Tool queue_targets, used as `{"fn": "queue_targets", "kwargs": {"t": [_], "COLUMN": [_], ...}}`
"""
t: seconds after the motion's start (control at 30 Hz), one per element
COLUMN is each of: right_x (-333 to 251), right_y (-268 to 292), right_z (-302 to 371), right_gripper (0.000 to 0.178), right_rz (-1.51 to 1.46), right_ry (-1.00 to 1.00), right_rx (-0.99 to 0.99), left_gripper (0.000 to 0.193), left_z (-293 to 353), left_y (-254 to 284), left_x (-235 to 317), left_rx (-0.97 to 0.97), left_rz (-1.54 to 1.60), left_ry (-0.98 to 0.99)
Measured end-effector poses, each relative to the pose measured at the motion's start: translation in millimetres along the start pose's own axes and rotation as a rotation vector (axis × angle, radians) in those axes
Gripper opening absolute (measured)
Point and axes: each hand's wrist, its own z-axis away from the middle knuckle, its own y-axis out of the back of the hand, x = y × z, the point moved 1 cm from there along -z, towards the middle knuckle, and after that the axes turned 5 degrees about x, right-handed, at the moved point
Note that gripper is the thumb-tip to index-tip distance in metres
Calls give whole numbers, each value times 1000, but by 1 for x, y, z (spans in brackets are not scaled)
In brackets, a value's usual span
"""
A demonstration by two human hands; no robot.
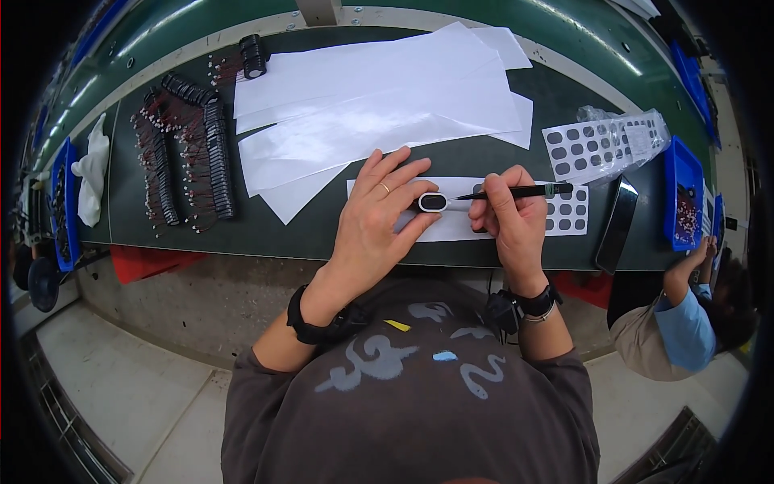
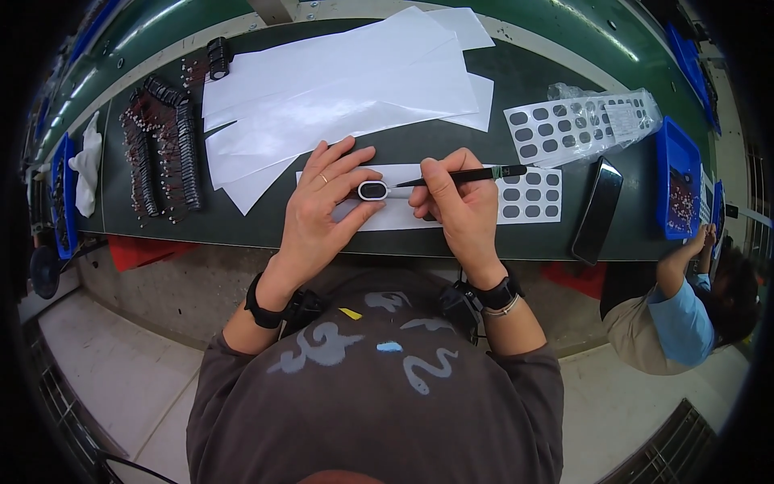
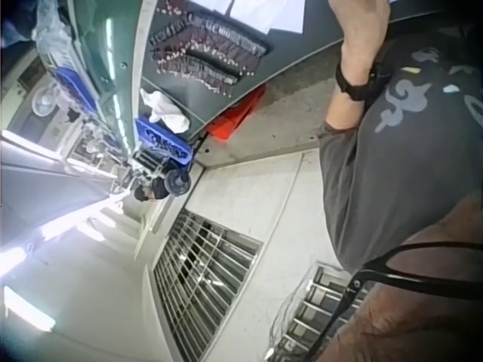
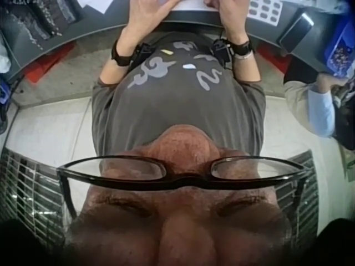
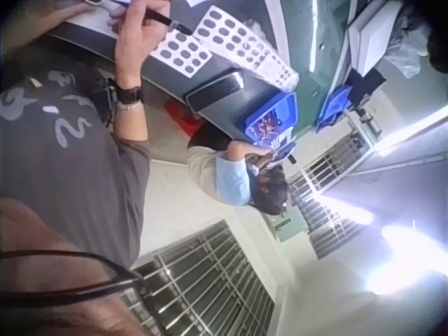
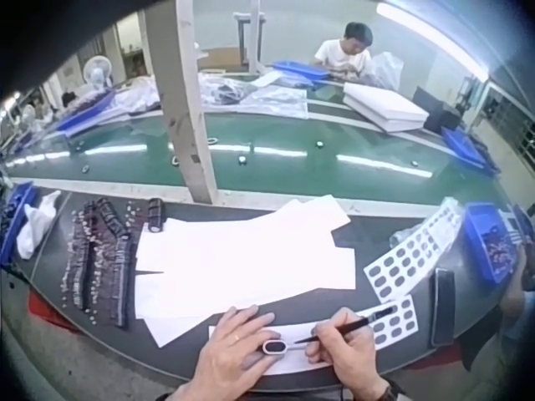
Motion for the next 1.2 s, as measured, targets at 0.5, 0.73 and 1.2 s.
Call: {"fn": "queue_targets", "kwargs": {"t": [0.5,0.73,1.2], "right_x": [-3,-5,-5], "right_y": [3,3,0], "right_z": [-5,-7,-7], "right_gripper": [21,22,23], "right_rz": [9,31,36], "right_ry": [-51,-77,-67], "right_rx": [-13,-26,-10], "left_gripper": [29,28,26], "left_z": [-1,0,-1], "left_y": [0,0,1], "left_x": [1,0,2], "left_rx": [30,18,6], "left_rz": [24,17,15], "left_ry": [40,29,20]}}
